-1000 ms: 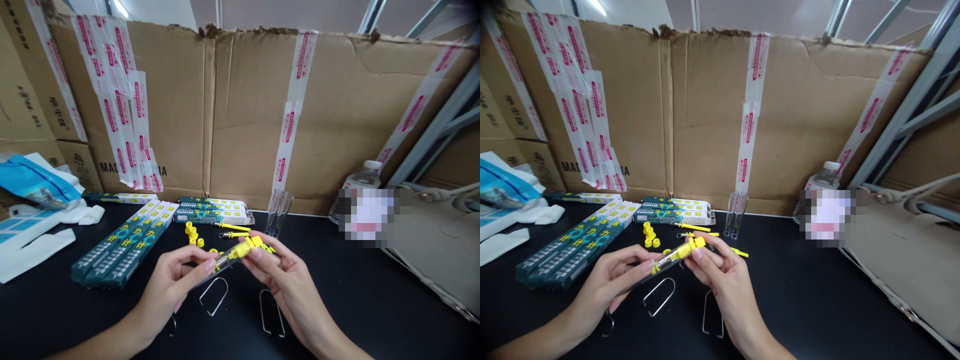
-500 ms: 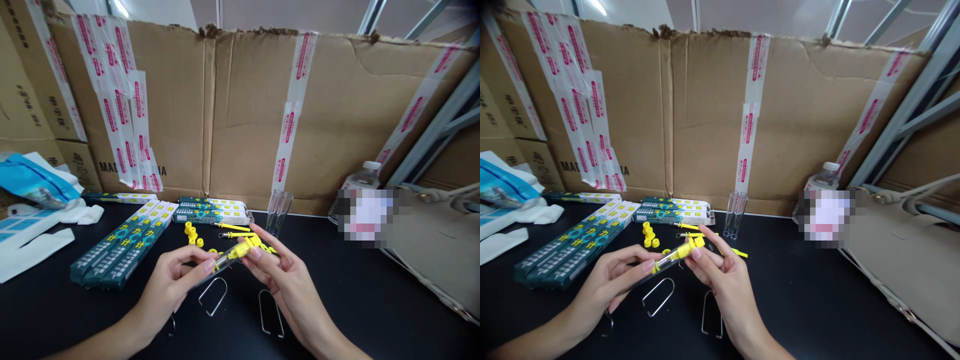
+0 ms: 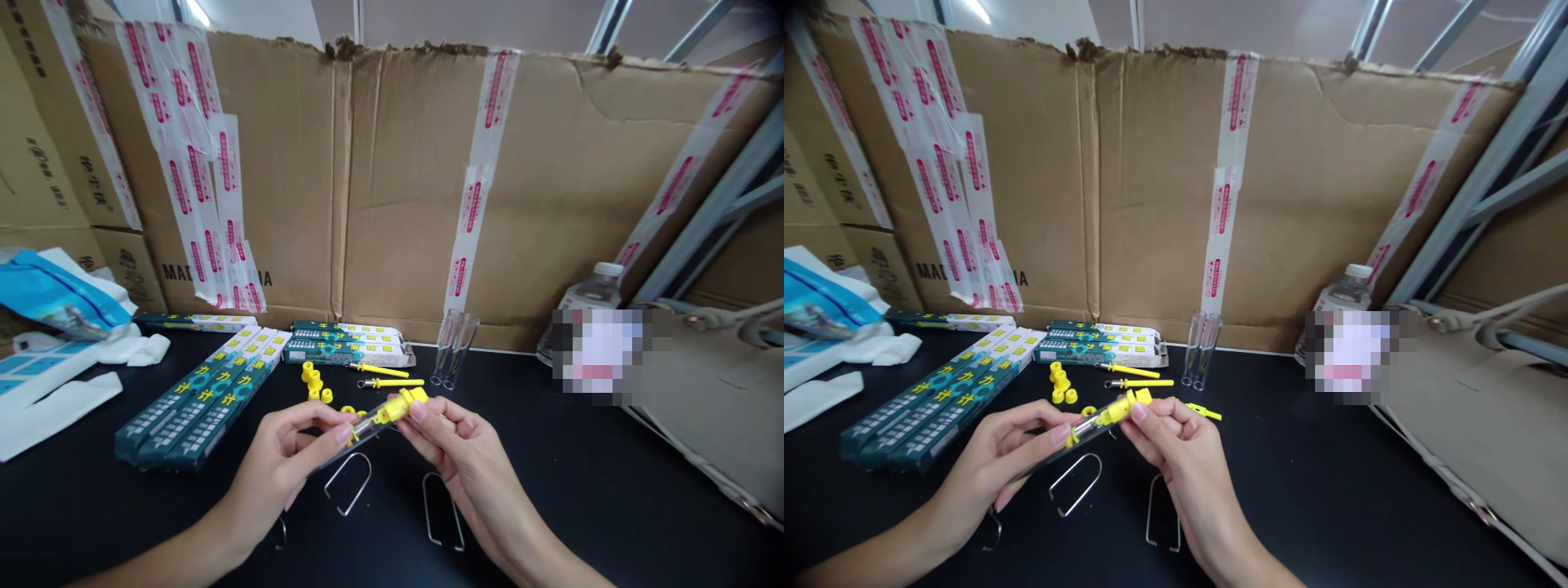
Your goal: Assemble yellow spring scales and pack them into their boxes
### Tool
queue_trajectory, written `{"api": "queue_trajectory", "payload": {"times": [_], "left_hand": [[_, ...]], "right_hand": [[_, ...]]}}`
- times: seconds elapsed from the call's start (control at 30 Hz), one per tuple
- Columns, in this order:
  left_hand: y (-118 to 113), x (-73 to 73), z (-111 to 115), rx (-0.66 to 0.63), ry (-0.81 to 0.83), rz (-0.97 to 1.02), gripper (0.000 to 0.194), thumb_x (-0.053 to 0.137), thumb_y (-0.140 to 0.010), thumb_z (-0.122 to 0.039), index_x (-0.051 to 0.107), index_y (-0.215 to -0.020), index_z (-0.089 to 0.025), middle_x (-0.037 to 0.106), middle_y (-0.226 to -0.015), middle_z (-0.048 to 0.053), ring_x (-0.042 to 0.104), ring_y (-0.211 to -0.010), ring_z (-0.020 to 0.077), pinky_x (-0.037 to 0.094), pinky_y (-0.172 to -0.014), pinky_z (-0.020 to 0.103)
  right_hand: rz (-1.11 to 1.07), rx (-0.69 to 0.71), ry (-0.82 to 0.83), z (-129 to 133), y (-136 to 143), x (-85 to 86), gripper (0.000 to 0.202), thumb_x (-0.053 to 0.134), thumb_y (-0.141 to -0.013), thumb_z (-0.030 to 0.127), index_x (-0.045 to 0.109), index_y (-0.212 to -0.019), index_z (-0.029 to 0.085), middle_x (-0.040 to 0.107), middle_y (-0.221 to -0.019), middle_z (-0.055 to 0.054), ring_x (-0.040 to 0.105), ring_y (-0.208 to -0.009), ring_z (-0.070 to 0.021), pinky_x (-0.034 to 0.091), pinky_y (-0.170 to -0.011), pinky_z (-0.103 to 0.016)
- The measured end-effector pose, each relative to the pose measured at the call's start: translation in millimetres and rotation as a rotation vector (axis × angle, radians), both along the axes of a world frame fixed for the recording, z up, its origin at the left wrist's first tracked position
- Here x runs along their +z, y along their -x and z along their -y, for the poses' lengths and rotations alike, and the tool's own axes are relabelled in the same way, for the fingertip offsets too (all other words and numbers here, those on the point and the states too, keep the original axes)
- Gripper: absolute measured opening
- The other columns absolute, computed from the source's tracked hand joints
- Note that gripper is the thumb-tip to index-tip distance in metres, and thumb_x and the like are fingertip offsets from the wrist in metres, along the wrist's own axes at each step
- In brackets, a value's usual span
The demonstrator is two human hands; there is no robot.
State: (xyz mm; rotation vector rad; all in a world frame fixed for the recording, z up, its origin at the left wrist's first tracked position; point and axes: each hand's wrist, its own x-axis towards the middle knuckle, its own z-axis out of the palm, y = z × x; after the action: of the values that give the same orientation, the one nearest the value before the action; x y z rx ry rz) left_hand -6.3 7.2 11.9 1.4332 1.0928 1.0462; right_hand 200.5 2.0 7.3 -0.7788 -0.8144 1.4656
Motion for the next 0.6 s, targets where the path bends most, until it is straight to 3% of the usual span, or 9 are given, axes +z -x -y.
{"api": "queue_trajectory", "payload": {"times": [0.1,0.2,0.27,0.43,0.6], "left_hand": [[-0.3,0.7,0.7,0.006,0.002,-0.004,0.037,0.072,-0.079,-0.049,0.071,-0.085,-0.013,0.074,-0.105,0.014,0.039,-0.037,0.0000,0.023,-0.030,0.012],[-0.1,-0.3,0.0,0.006,0.000,-0.003,0.037,0.072,-0.079,-0.050,0.072,-0.085,-0.013,0.074,-0.105,0.014,0.041,-0.038,0.0006,0.024,-0.030,0.012],[0.2,-1.5,-0.9,0.007,0.000,0.002,0.037,0.072,-0.079,-0.050,0.071,-0.085,-0.013,0.074,-0.104,0.014,0.040,-0.037,0.0002,0.024,-0.029,0.012],[0.4,-3.3,-3.0,0.003,0.004,0.003,0.038,0.073,-0.078,-0.051,0.072,-0.085,-0.013,0.074,-0.104,0.014,0.039,-0.037,0.0002,0.023,-0.028,0.012],[-0.1,-3.7,-3.5,0.004,0.003,0.005,0.038,0.073,-0.078,-0.051,0.072,-0.084,-0.014,0.074,-0.104,0.013,0.042,-0.038,0.0010,0.025,-0.029,0.011]], "right_hand": [[-0.020,0.006,-0.003,1.4,0.3,1.5,0.018,0.087,-0.073,0.025,0.072,-0.079,0.016,0.075,-0.084,-0.002,0.072,-0.086,-0.0135,0.058,-0.092,-0.027],[-0.048,0.002,0.009,2.0,1.2,2.6,0.038,0.087,-0.072,0.024,0.071,-0.106,0.020,0.078,-0.090,-0.003,0.074,-0.090,-0.0157,0.059,-0.090,-0.028],[-0.040,0.009,0.005,1.6,1.7,2.5,0.044,0.087,-0.072,0.024,0.070,-0.113,0.019,0.078,-0.094,-0.005,0.074,-0.092,-0.0164,0.058,-0.091,-0.028],[-0.008,0.018,-0.009,0.0,2.0,1.3,0.032,0.087,-0.071,0.026,0.074,-0.097,0.014,0.078,-0.099,-0.009,0.074,-0.092,-0.0172,0.058,-0.091,-0.027],[-0.011,-0.031,0.035,-0.2,2.4,1.1,0.028,0.092,-0.064,0.025,0.074,-0.082,0.013,0.079,-0.085,-0.007,0.075,-0.085,-0.0167,0.060,-0.087,-0.026]]}}
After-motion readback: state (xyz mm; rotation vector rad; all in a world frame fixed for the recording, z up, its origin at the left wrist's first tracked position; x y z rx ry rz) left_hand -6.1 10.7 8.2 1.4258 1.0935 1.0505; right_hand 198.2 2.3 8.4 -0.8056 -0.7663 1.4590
